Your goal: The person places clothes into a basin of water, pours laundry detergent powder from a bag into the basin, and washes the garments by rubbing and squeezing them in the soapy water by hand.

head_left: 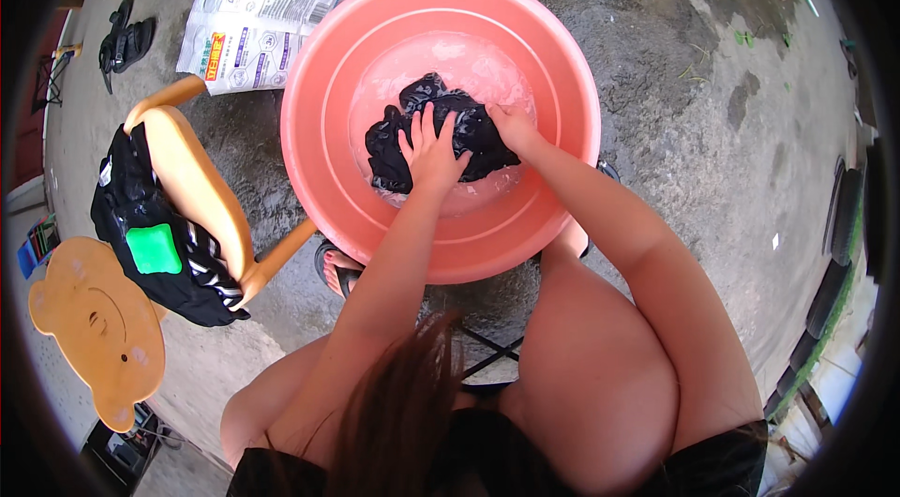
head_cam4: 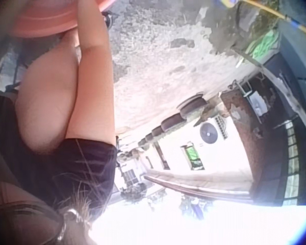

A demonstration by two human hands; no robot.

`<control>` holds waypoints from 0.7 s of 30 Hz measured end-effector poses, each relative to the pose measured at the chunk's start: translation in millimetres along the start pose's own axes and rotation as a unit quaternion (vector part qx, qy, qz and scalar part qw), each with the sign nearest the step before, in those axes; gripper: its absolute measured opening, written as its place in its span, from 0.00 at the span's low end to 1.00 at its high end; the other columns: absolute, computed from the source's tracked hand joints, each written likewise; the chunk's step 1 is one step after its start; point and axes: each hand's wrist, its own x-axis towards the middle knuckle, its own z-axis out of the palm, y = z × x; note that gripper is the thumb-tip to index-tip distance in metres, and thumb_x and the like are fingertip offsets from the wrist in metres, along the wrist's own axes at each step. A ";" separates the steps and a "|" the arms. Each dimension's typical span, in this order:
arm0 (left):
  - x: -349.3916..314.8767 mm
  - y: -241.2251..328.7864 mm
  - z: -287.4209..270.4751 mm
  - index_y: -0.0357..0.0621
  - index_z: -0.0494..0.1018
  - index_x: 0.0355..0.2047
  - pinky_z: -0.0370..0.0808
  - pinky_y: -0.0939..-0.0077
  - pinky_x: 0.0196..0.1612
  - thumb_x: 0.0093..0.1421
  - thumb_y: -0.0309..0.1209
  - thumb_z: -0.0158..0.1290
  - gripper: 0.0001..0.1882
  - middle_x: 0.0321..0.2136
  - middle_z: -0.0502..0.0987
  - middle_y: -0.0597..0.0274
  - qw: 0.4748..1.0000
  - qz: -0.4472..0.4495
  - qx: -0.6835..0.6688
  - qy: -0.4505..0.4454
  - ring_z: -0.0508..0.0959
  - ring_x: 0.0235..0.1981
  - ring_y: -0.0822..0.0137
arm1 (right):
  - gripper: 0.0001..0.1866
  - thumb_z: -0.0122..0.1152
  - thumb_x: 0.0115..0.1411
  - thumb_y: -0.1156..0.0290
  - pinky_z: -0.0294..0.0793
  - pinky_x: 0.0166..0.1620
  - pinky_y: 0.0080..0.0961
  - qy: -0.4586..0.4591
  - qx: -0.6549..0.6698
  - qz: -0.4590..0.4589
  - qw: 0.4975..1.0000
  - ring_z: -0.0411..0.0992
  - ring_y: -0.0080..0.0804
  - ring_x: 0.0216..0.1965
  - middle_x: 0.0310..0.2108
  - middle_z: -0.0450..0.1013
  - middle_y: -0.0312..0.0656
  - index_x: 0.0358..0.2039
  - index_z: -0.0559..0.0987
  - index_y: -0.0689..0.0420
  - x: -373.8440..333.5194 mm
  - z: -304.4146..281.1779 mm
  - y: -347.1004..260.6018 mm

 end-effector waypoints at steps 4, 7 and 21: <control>-3.8 -7.4 -0.7 0.56 0.73 0.50 0.42 0.42 0.67 0.47 0.38 0.65 0.28 0.67 0.49 0.58 0.999 0.008 0.024 -0.025 0.47 0.69 0.54 | 0.19 0.57 0.60 0.60 0.73 0.43 0.34 0.032 -0.076 -0.088 0.993 0.78 0.43 0.36 0.32 0.78 0.54 0.38 0.81 0.65 -2.4 4.8 -6.1; -3.4 -25.3 -10.7 0.55 0.76 0.43 0.42 0.40 0.66 0.47 0.37 0.65 0.21 0.66 0.52 0.60 0.996 0.018 0.014 -0.086 0.48 0.69 0.55 | 0.20 0.55 0.62 0.58 0.73 0.45 0.35 -0.043 -0.183 -0.106 0.976 0.77 0.48 0.38 0.36 0.78 0.58 0.38 0.81 0.64 -17.4 9.7 -24.6; -0.1 13.2 -156.3 0.46 0.66 0.51 0.74 0.56 0.46 0.60 0.28 0.46 0.17 0.43 0.73 0.44 0.976 0.122 0.077 -0.165 0.77 0.41 0.46 | 0.13 0.53 0.59 0.73 0.73 0.46 0.45 0.136 -0.221 -0.316 0.912 0.73 0.55 0.44 0.45 0.71 0.55 0.45 0.74 0.58 -42.9 -20.9 -51.6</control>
